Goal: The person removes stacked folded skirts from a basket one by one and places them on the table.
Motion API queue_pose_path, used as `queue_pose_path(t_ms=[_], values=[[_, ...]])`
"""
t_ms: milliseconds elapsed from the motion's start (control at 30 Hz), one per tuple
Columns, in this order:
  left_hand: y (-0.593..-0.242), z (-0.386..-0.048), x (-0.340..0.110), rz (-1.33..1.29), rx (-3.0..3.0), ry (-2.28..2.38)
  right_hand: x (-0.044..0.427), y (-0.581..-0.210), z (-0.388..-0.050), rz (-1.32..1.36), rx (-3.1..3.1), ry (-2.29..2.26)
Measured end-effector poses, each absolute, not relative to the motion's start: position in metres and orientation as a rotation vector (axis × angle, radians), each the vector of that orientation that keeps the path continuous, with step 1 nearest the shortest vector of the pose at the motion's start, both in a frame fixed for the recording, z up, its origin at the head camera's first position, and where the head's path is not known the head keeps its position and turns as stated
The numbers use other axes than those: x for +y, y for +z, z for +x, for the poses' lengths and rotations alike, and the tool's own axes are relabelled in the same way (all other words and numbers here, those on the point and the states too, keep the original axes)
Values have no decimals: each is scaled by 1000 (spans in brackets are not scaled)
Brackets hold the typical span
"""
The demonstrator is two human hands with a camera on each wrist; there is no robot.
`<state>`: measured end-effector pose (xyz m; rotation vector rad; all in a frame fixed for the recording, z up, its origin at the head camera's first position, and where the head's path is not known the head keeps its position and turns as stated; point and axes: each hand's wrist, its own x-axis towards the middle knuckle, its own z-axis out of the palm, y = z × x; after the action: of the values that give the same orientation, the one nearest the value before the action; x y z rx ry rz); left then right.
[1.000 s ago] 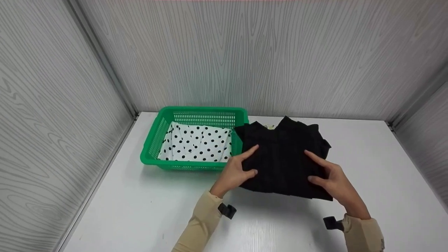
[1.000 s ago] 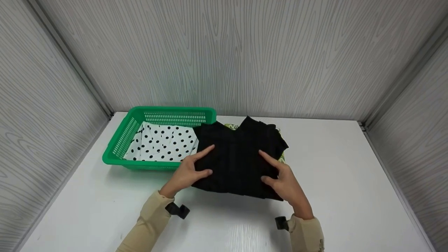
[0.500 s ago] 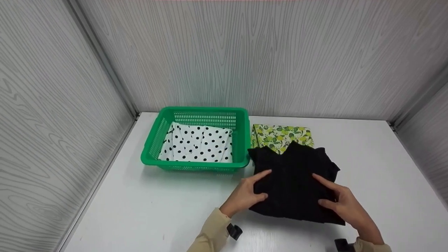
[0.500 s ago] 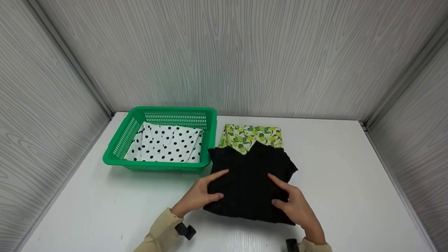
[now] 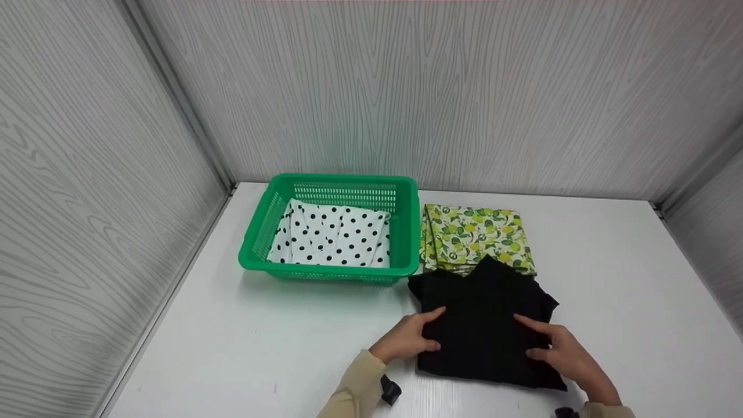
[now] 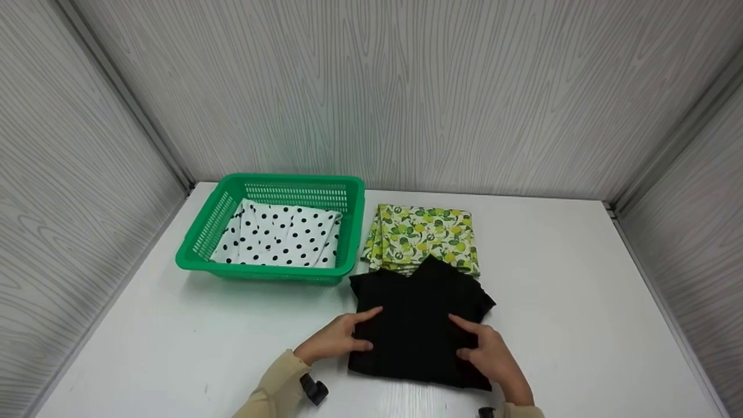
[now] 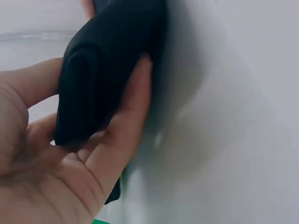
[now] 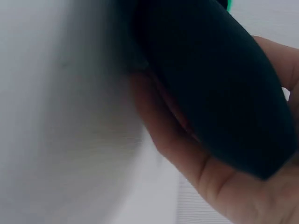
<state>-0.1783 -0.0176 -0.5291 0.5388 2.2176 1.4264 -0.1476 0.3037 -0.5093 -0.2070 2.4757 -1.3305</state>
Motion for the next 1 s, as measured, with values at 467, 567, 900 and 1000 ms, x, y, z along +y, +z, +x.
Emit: queue_pose_path(t_ms=[467,567,900,1000], values=[[-544,-197,-7,458,2235,1466,303,-523,-163,-61,2387,-1402],[-546,-198,-5,454,2230,1483,303,-523,-163,-63,2383,-1427],[-537,-199,-4,494,2258,1425,310,-517,-165,-151,2435,-1399],[-519,-200,-14,520,2295,1266,312,-507,-168,-200,2605,-1252]])
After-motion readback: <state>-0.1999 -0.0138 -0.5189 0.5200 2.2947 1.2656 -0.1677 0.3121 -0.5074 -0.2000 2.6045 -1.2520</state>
